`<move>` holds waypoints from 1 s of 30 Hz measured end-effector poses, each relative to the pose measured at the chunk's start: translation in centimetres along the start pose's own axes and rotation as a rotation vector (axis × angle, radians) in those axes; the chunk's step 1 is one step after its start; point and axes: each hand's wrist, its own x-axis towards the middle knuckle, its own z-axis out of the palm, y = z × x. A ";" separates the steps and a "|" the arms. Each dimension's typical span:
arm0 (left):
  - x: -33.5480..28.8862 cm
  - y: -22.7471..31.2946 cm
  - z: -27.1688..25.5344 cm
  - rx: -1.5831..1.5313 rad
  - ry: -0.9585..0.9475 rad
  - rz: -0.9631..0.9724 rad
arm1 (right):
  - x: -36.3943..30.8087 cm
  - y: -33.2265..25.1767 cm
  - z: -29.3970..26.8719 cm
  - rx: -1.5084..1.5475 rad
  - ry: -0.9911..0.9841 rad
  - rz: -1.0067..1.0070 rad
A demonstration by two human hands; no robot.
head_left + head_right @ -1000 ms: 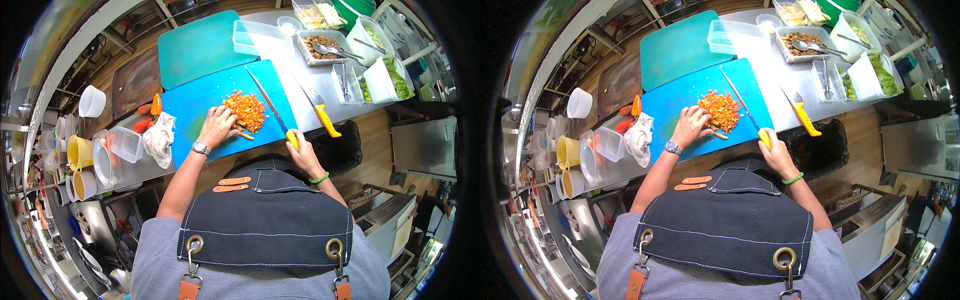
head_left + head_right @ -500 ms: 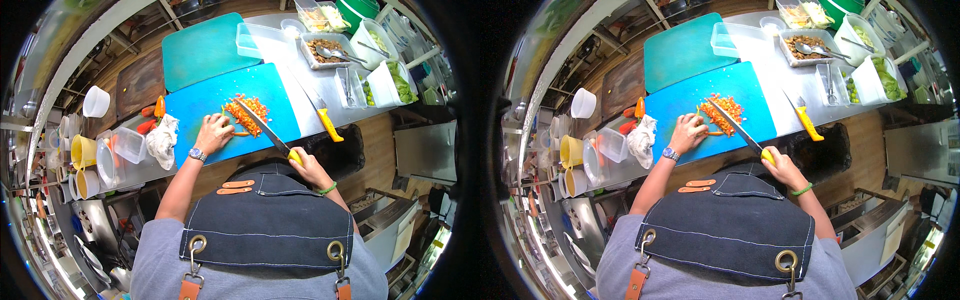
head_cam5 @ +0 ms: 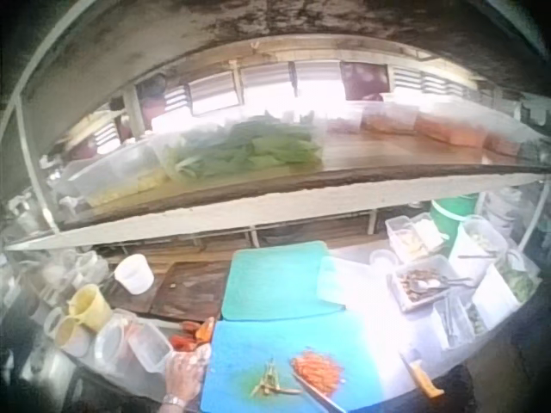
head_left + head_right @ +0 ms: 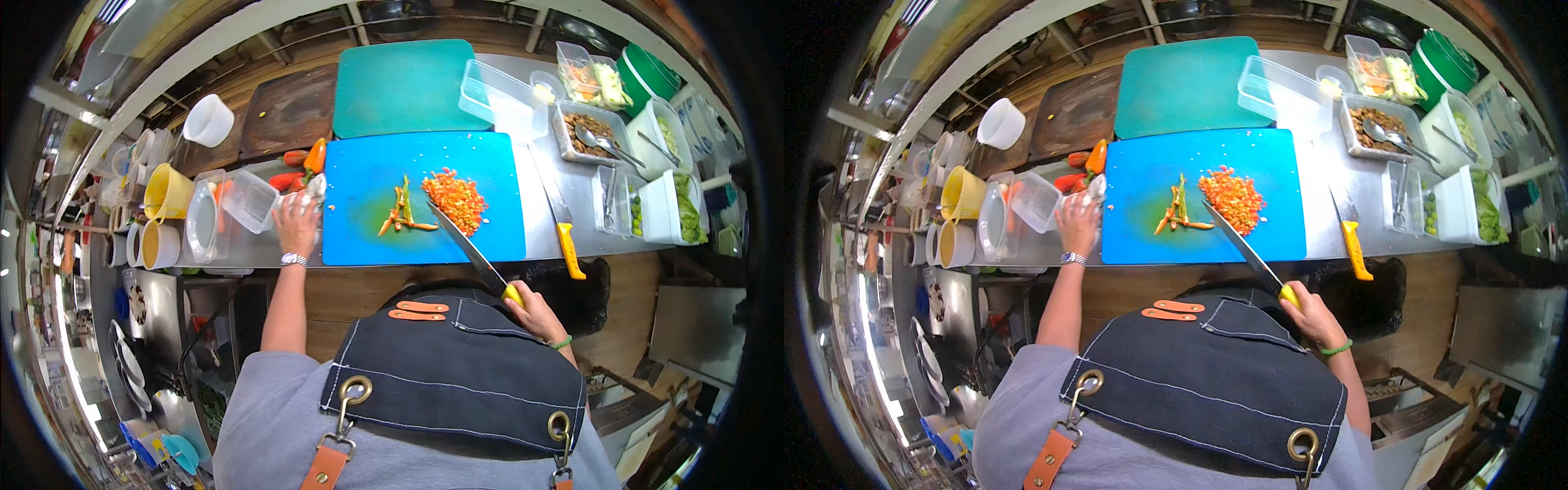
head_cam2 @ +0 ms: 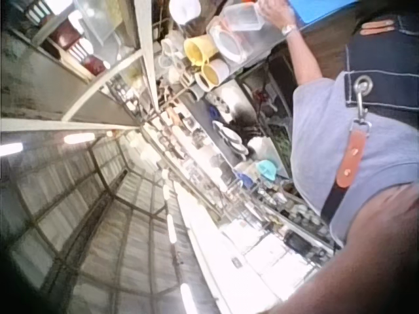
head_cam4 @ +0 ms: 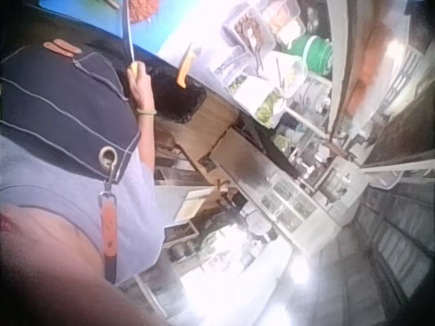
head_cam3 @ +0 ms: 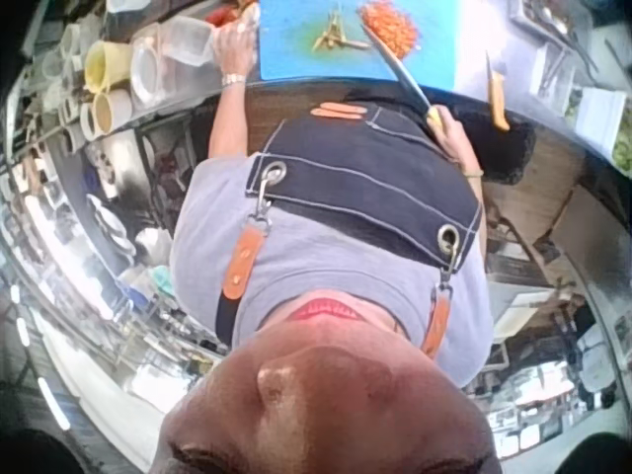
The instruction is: The person dices orange bell peppers on a blue cutting board using a chef's knife, then transfers the diced pieces into a clear plastic container. They continue chopping additional peppers and place the finished pieces into the container.
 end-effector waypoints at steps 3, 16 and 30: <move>-0.4 -3.2 1.2 -0.120 -0.022 0.012 | 0.2 -0.6 -0.6 0.024 -0.057 0.057; 3.2 18.5 -5.3 -0.514 0.049 0.217 | 0.8 -1.0 -0.7 0.021 0.003 0.106; 5.0 17.9 -0.5 -0.637 0.135 0.069 | 5.5 -0.3 -1.3 -0.180 -0.058 0.043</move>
